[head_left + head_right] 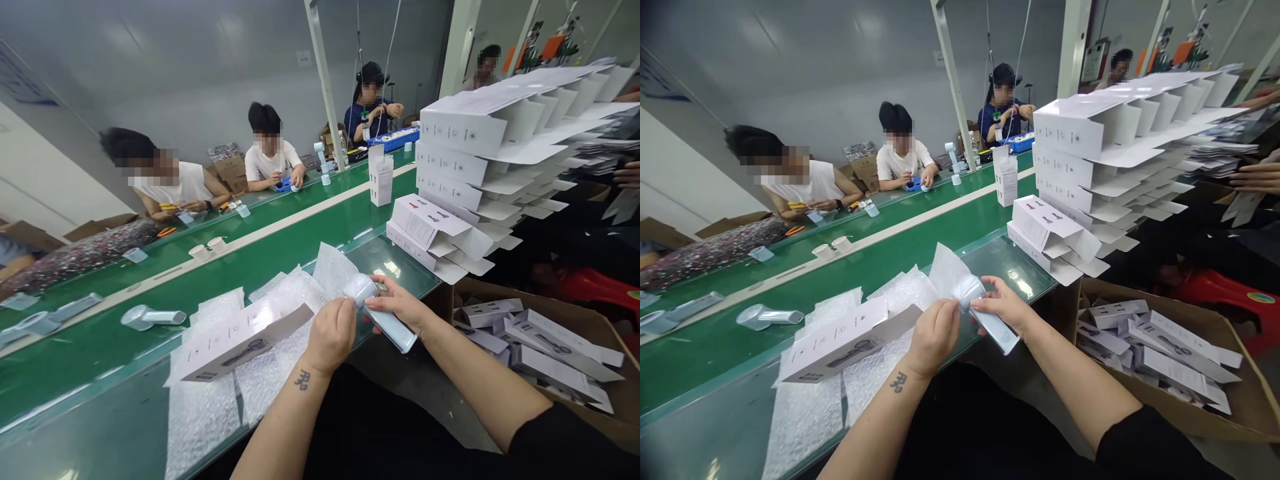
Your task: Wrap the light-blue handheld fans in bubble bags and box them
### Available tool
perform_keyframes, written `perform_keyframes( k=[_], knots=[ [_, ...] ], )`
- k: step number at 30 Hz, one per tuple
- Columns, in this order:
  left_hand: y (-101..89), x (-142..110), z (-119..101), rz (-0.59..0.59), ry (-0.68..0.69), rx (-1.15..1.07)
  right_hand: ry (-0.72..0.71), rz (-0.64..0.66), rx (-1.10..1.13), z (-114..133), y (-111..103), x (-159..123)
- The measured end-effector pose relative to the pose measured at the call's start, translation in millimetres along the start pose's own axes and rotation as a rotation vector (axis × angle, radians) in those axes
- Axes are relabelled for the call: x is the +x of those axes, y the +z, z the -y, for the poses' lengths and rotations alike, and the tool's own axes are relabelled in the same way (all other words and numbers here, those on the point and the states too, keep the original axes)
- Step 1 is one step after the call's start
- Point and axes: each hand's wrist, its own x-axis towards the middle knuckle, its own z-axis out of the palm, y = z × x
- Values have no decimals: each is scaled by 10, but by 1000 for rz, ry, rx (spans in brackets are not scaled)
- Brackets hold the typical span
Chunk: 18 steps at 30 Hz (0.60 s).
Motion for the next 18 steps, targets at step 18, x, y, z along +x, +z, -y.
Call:
perform_keyframes(
  k=[18],
  knots=[
    [283,62,-94,284,-687,-300,21,-239,139,-78,-8,319]
  ],
)
